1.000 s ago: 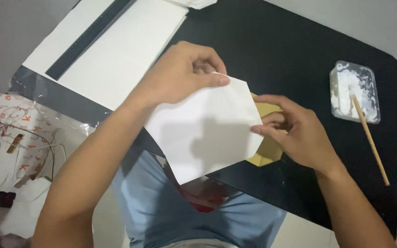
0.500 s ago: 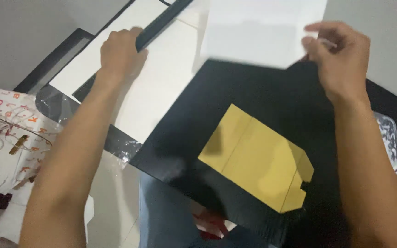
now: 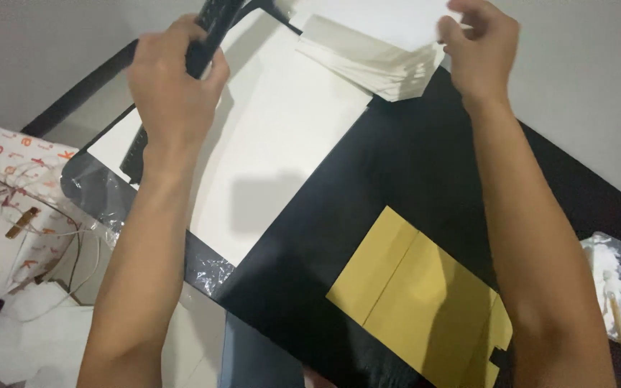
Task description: Folding paper and applying glue with a brush to assemble a paper bag.
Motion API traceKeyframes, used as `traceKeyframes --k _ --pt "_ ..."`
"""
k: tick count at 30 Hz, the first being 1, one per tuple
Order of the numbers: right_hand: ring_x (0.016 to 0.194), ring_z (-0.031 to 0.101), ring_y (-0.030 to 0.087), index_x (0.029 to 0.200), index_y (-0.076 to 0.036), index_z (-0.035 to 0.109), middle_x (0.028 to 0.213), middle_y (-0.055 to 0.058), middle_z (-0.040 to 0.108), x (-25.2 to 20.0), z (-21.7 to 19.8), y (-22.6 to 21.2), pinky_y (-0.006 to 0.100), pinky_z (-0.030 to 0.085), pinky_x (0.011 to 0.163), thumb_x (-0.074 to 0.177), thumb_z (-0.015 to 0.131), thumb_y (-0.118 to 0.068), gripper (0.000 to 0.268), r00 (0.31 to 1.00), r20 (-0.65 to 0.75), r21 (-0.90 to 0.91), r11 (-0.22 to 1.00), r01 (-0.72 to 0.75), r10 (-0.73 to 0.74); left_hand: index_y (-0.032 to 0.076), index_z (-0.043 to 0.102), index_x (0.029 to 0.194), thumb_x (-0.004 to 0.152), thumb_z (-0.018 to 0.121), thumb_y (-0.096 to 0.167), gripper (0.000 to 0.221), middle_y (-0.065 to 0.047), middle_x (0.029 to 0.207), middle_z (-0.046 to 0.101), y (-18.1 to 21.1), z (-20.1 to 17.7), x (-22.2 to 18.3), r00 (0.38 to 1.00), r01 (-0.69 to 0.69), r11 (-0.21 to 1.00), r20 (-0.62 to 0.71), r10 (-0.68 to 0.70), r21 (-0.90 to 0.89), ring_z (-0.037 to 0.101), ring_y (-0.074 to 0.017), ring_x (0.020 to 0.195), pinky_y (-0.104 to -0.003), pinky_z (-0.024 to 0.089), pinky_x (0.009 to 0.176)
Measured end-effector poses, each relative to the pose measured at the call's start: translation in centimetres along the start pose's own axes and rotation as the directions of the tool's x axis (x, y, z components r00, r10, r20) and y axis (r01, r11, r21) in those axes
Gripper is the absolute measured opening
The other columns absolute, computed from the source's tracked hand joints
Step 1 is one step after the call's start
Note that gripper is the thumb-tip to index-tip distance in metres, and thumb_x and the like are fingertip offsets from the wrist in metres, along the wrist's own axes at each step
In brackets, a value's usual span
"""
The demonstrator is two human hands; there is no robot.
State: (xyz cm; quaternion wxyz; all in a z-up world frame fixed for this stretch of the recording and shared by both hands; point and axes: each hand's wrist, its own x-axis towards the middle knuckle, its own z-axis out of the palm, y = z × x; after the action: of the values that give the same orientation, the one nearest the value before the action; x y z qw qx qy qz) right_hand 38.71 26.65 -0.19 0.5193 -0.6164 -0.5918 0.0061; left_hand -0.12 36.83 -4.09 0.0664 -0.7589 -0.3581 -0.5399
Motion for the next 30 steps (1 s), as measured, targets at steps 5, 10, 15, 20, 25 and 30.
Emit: traceKeyframes --k 5,10,15,20,25,30 --pt "0.073 0.072 0.020 0.112 0.006 0.078 0.093 0.015 0.079 2.2 3.9 3.8 0.030 0.059 0.066 0.094 0.082 -0.005 0.021 0.972 0.068 -0.341 0.910 0.235 -0.226 0.004 0.074 0.107 0.081 0.090 0.002 0.030 -0.002 0.121 0.073 -0.2 0.2 -0.2 0.999 -0.045 0.999 0.028 0.045 -0.021 0.063 -0.0235 0.093 -0.035 0.053 0.083" --pt "0.077 0.067 0.026 0.110 -0.006 0.081 0.090 0.008 0.076 2.4 5.7 7.2 0.044 0.038 0.078 0.093 0.081 -0.020 0.022 0.979 0.143 -0.579 0.790 0.201 -0.145 0.005 0.076 0.103 0.079 0.086 0.003 0.026 0.000 0.122 0.074 0.3 0.6 -0.6 0.996 0.006 0.999 0.086 -0.003 -0.032 0.064 -0.0231 0.093 -0.033 0.054 0.082" --pt "0.091 0.051 0.033 0.109 -0.002 0.083 0.100 0.018 0.066 2.0 5.9 6.8 0.050 0.025 0.085 0.099 0.080 -0.018 0.019 0.966 0.206 -0.685 0.682 0.257 -0.157 0.008 0.077 0.102 0.075 0.089 0.004 0.029 -0.001 0.120 0.075 0.3 1.1 -1.0 0.993 0.017 1.000 0.117 -0.016 -0.010 0.064 -0.0203 0.092 -0.032 0.055 0.081" --pt "0.119 0.049 0.036 0.102 0.000 0.077 0.133 0.021 0.056 1.3 5.2 6.6 0.057 0.022 0.095 0.100 0.081 -0.018 0.019 0.945 0.283 -0.730 0.602 0.323 -0.164 0.006 0.077 0.102 0.077 0.084 0.003 0.026 -0.003 0.116 0.076 1.3 0.9 -0.9 0.982 0.041 0.998 0.185 -0.032 -0.044 0.064 -0.0241 0.092 -0.036 0.054 0.083" --pt "0.110 0.058 0.034 0.126 -0.002 0.067 0.120 0.016 0.067 1.2 5.0 6.6 0.064 0.018 0.095 0.101 0.064 -0.014 0.028 0.947 0.314 -0.696 0.661 0.281 -0.072 0.007 0.075 0.102 0.076 0.082 0.004 0.028 -0.004 0.109 0.075 1.4 1.6 -1.4 0.963 0.055 0.998 0.267 -0.044 -0.035 0.064 -0.0254 0.089 -0.037 0.054 0.078" --pt "0.103 0.059 0.034 0.127 -0.006 0.075 0.116 0.012 0.066 0.9 5.4 5.3 0.069 0.024 0.087 0.106 0.060 -0.019 0.029 0.949 0.314 -0.725 0.640 0.254 -0.021 0.006 0.076 0.104 0.079 0.082 0.005 0.026 -0.013 0.088 0.069 1.4 2.3 -1.7 0.910 0.137 0.990 0.398 -0.118 -0.020 0.065 -0.0256 0.080 -0.039 0.055 0.071"
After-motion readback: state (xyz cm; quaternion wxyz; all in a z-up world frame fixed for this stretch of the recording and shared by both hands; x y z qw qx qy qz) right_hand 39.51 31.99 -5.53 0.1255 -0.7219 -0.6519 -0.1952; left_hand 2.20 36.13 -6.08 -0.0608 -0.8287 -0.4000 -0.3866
